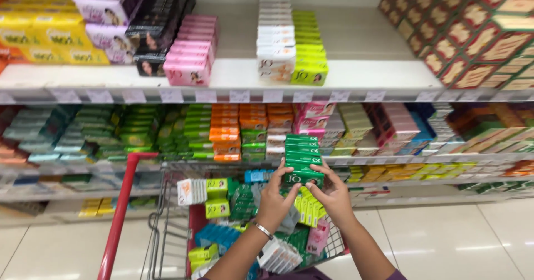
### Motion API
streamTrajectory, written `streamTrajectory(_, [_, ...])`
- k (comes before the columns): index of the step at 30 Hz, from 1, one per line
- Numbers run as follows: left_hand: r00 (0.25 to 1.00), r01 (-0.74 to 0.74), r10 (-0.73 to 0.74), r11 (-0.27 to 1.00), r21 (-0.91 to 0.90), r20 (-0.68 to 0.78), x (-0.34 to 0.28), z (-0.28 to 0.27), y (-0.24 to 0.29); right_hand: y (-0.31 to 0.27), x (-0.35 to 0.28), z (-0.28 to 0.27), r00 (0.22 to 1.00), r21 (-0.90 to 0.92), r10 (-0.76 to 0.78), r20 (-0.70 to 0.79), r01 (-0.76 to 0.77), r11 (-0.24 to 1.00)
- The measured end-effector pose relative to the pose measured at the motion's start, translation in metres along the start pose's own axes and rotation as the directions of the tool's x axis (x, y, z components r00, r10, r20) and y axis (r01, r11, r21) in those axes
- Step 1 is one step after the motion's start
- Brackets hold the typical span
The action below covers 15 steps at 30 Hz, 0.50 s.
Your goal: Clean and arrange boxes of soap on a retail shelf from a shopping cart.
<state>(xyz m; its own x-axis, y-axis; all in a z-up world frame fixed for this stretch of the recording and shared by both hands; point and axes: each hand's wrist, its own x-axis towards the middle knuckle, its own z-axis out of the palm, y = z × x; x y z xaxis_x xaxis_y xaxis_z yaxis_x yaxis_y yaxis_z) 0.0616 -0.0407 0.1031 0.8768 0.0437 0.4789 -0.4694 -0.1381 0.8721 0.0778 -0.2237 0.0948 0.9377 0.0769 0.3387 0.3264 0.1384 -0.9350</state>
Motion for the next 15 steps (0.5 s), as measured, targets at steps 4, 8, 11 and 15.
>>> streamTrajectory(4, [0.996, -0.081, 0.079, 0.995, 0.053, 0.04, 0.035, 0.021, 0.028, -0.033, 0.021, -0.023, 0.996, -0.046, -0.069, -0.055, 0.066, 0.997])
streamTrajectory(8, [0.954, -0.297, 0.292, 0.951, 0.083, 0.063, 0.071, 0.047, 0.051, -0.056, 0.043, -0.051, 0.978, -0.073, -0.194, -0.082, 0.188, 0.979])
streamTrajectory(11, [0.92, -0.387, 0.374, 0.913, 0.129, 0.115, 0.106, 0.067, 0.056, -0.083, 0.072, -0.067, 0.967, -0.108, -0.25, -0.053, 0.244, 0.964])
streamTrajectory(15, [0.854, -0.519, 0.495, 0.833, 0.19, 0.162, 0.161, 0.098, 0.049, -0.063, 0.126, -0.115, 0.963, -0.221, -0.266, -0.051, 0.249, 0.943])
